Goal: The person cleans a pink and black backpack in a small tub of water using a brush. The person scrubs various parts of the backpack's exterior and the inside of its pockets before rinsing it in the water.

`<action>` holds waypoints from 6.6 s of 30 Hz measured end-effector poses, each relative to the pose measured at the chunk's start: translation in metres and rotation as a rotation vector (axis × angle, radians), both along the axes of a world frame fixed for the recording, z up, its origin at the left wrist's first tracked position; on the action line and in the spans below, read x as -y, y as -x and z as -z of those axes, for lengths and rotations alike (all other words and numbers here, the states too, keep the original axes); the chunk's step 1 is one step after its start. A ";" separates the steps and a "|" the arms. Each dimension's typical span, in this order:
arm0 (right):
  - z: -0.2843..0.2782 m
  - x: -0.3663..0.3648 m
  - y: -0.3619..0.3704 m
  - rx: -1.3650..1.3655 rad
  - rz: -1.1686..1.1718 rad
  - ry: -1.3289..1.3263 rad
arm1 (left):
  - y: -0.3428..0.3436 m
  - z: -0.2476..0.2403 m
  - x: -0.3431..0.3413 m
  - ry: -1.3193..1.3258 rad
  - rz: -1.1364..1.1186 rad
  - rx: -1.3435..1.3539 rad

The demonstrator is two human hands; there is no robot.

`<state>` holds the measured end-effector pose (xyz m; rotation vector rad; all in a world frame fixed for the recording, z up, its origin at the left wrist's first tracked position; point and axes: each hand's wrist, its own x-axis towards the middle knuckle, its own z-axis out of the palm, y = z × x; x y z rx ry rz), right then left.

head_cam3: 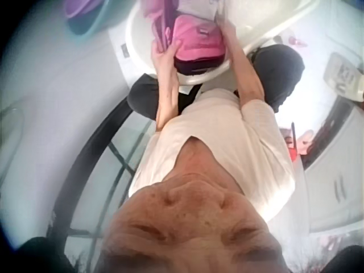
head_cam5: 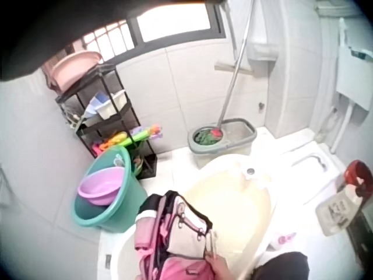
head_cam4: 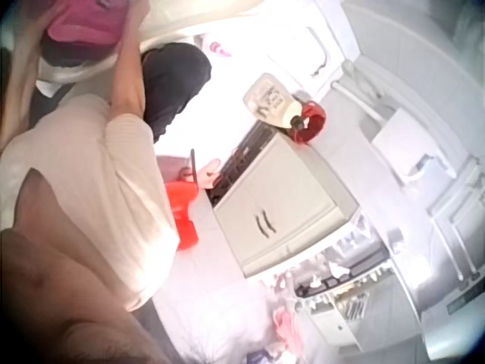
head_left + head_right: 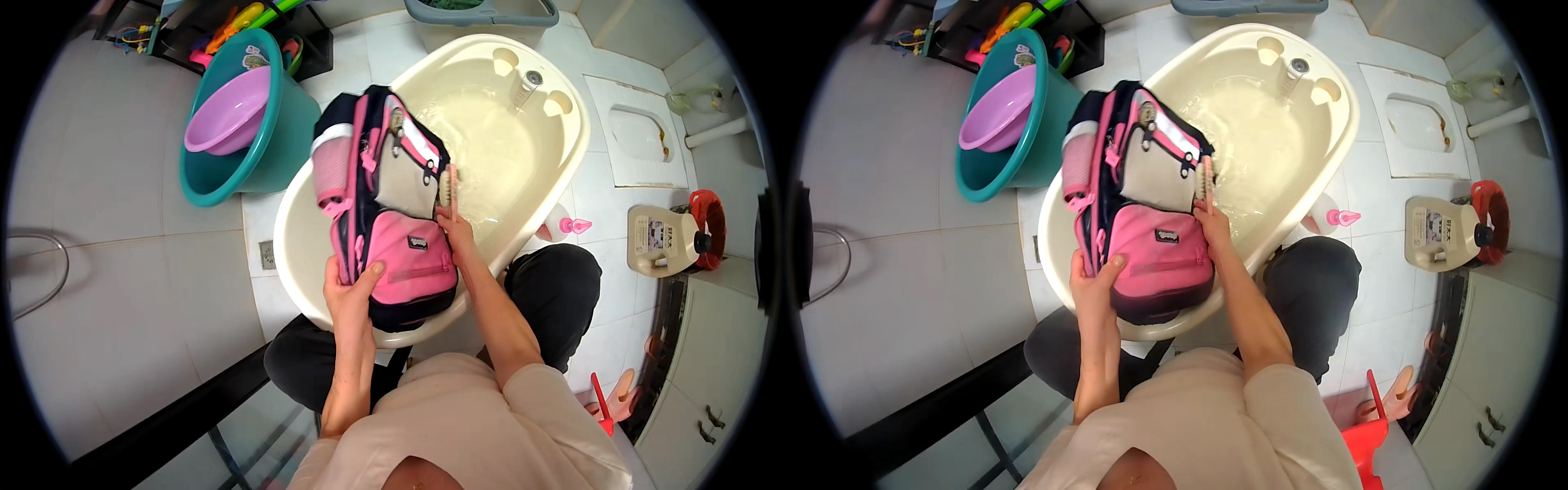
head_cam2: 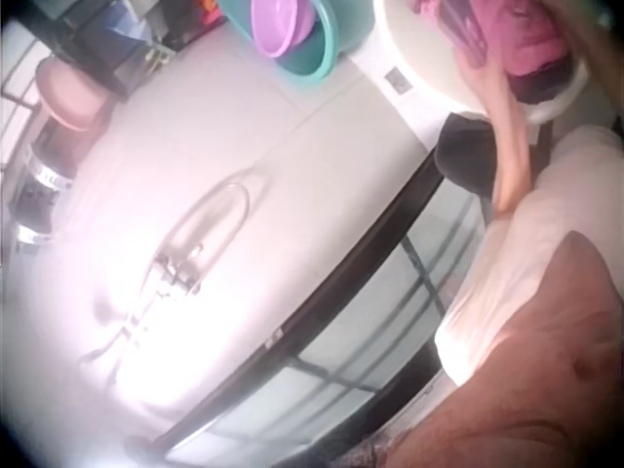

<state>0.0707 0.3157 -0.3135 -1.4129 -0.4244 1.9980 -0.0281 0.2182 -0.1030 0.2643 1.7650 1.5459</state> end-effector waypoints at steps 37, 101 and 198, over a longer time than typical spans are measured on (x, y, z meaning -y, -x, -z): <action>0.031 0.036 -0.010 1.034 -1.010 -0.727 | 0.031 0.187 0.050 -0.147 -0.295 0.442; -0.063 0.084 0.026 0.956 -1.409 -1.037 | 0.033 0.211 0.066 -0.130 -0.368 0.362; -0.109 -0.101 -0.007 0.296 -0.095 -0.629 | 0.065 0.133 0.037 0.143 -0.196 0.158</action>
